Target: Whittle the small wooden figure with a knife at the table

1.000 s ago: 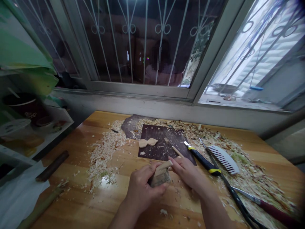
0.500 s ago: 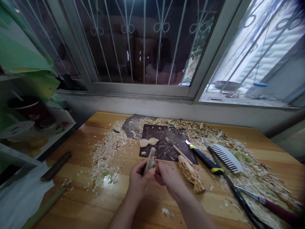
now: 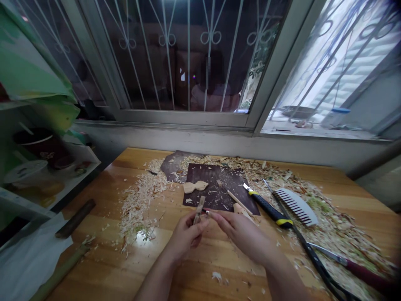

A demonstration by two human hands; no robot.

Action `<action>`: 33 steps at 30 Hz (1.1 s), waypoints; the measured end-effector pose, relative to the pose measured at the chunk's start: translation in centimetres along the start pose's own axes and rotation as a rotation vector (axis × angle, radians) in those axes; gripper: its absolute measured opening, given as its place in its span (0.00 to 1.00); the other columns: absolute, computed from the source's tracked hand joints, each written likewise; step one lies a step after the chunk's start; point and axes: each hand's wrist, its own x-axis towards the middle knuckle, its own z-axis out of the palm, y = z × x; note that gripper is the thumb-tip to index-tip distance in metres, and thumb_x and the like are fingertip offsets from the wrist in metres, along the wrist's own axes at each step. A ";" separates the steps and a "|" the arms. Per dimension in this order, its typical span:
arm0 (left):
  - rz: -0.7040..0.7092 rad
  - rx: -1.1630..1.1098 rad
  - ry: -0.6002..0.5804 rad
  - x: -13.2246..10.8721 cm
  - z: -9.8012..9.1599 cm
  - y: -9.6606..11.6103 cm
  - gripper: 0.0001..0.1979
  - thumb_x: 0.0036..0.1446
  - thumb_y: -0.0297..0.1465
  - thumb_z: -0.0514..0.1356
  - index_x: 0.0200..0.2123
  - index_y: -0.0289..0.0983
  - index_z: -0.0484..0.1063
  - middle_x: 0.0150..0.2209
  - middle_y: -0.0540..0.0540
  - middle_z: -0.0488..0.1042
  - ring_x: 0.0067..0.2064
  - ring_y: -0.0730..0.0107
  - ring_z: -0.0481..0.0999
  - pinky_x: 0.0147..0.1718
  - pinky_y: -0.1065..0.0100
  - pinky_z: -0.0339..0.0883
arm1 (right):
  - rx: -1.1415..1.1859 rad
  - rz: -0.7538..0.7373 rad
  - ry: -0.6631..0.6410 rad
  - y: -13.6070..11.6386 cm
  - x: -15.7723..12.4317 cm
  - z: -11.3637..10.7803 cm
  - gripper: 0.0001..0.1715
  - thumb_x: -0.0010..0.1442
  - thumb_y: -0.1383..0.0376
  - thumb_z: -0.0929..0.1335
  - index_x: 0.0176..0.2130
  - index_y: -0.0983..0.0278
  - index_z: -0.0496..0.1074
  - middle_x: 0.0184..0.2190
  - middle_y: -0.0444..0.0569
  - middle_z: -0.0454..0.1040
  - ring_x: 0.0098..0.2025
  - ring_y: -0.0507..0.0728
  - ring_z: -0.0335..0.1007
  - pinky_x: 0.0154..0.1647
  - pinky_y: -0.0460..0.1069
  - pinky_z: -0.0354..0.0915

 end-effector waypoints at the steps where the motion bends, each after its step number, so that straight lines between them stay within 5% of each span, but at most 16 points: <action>1: -0.050 0.017 -0.052 -0.1 -0.3 0.1 0.21 0.43 0.39 0.65 0.39 0.34 0.69 0.17 0.59 0.53 0.14 0.87 0.47 0.13 0.77 0.39 | -0.065 0.032 -0.018 0.1 -0.3 -0.5 0.23 0.62 0.53 0.54 0.39 0.58 0.73 0.36 0.47 0.76 0.37 0.57 0.70 0.38 0.48 0.60; 5: -0.232 0.061 -0.174 -0.6 -0.9 0.8 0.21 0.44 0.36 0.64 0.42 0.35 0.69 0.18 0.59 0.52 0.15 0.86 0.47 0.14 0.77 0.38 | -0.294 0.091 -0.081 0.5 -1.1 -1.2 0.26 0.63 0.53 0.53 0.34 0.60 0.73 0.31 0.49 0.77 0.32 0.57 0.71 0.31 0.47 0.58; 9: -0.314 0.055 -0.178 -0.8 -1.0 1.6 0.21 0.44 0.36 0.64 0.42 0.35 0.67 0.17 0.59 0.53 0.16 0.86 0.48 0.15 0.77 0.37 | -0.391 0.067 -0.061 0.5 -1.1 -0.7 0.26 0.64 0.55 0.52 0.32 0.61 0.72 0.31 0.50 0.77 0.33 0.58 0.71 0.30 0.47 0.55; 26: -0.166 -0.176 0.032 0.5 -1.2 0.4 0.19 0.41 0.41 0.64 0.25 0.36 0.58 0.16 0.61 0.52 0.14 0.88 0.47 0.12 0.79 0.37 | -0.305 0.167 0.025 -1.7 0.9 4.3 0.15 0.64 0.66 0.53 0.43 0.67 0.64 0.34 0.56 0.75 0.39 0.59 0.71 0.32 0.48 0.57; 30: -0.187 -0.071 0.085 0.5 -0.8 0.1 0.18 0.43 0.41 0.63 0.27 0.38 0.58 0.15 0.61 0.53 0.13 0.86 0.48 0.12 0.78 0.37 | -0.266 0.100 -0.030 -0.6 0.5 3.0 0.16 0.64 0.65 0.54 0.42 0.66 0.65 0.36 0.56 0.75 0.40 0.58 0.70 0.35 0.47 0.58; 33: -0.259 0.024 0.001 0.1 -1.0 0.4 0.17 0.42 0.38 0.64 0.32 0.39 0.60 0.15 0.61 0.53 0.13 0.85 0.47 0.13 0.77 0.35 | -0.238 0.054 -0.085 0.4 -0.2 0.8 0.15 0.63 0.61 0.55 0.38 0.63 0.67 0.36 0.51 0.75 0.37 0.56 0.70 0.33 0.46 0.57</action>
